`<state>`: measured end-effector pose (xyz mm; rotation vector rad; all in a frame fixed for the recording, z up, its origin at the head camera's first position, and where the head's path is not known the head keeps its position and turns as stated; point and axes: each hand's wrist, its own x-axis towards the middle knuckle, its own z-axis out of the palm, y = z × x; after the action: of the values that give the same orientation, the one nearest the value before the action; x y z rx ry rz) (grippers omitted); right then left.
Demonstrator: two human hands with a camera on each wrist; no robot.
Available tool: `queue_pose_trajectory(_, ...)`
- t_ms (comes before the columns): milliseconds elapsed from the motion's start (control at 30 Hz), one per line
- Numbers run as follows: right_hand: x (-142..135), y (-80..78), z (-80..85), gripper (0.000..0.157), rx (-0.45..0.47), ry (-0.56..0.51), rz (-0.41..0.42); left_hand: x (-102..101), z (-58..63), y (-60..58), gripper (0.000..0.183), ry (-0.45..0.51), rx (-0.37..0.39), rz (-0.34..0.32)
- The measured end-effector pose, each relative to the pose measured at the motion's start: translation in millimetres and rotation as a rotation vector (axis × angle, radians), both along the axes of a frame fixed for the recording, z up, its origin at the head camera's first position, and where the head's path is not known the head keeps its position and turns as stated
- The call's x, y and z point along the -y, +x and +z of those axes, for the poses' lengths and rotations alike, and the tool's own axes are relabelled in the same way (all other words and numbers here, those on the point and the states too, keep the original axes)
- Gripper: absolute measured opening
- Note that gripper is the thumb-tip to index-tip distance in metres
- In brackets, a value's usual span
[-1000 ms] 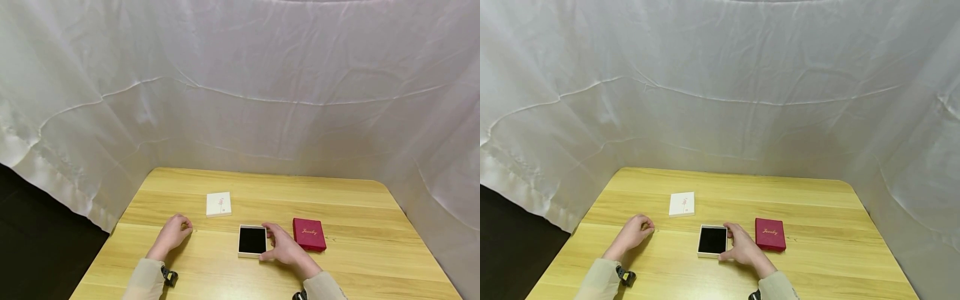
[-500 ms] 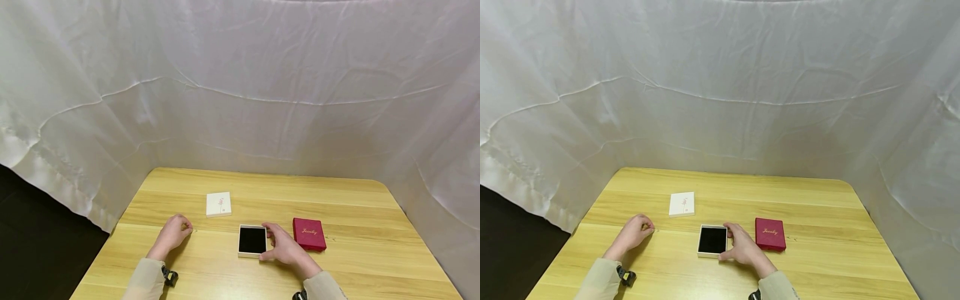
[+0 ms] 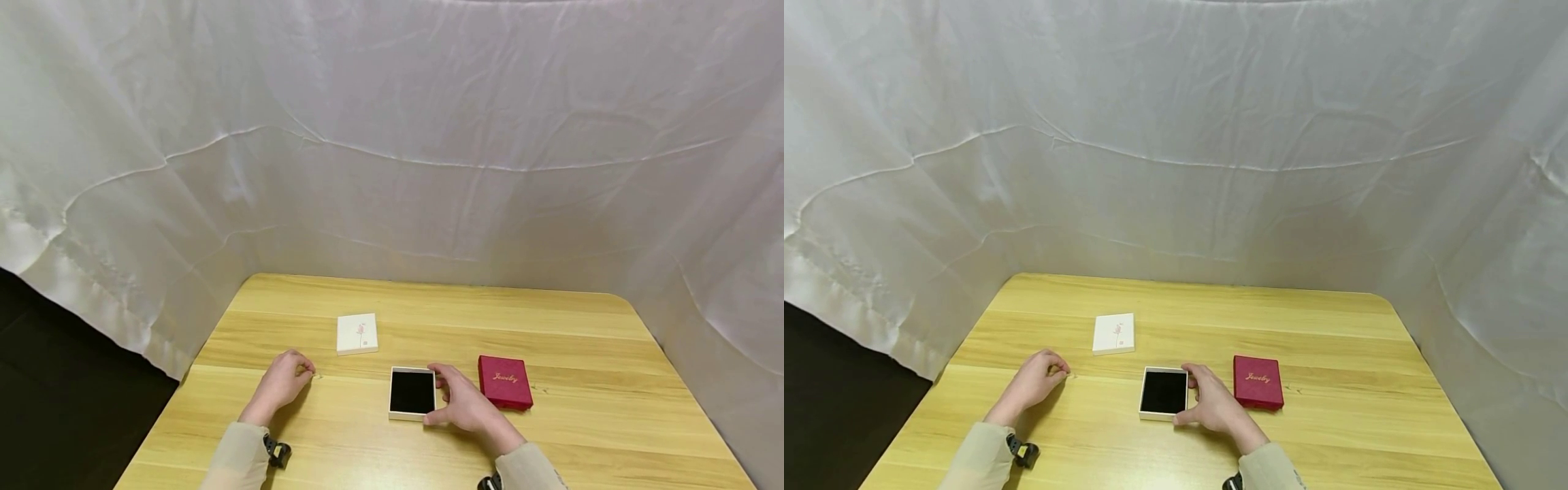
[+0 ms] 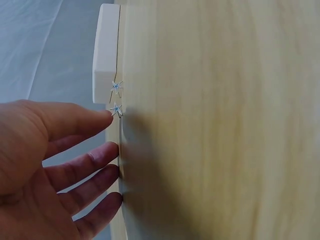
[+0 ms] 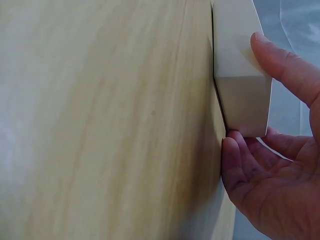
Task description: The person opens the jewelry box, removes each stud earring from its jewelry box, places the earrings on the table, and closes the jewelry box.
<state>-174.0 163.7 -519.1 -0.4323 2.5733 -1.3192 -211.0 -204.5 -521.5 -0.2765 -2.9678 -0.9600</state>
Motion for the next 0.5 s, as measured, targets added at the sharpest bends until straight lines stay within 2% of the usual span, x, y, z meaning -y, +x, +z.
queue_pose_trajectory(267, -1.1, 0.0, -0.2, 0.093, -0.026, 0.004, 0.0, 4.0, 2.0, -2.3, 0.009, 0.072, 0.014, -0.019)
queue_pose_trajectory(500, -0.2, 1.4, 0.2, 0.096, -0.018, -0.009, 0.012, -0.2, 6.0, -6.7, 0.028, 0.095, 0.028, 0.003)
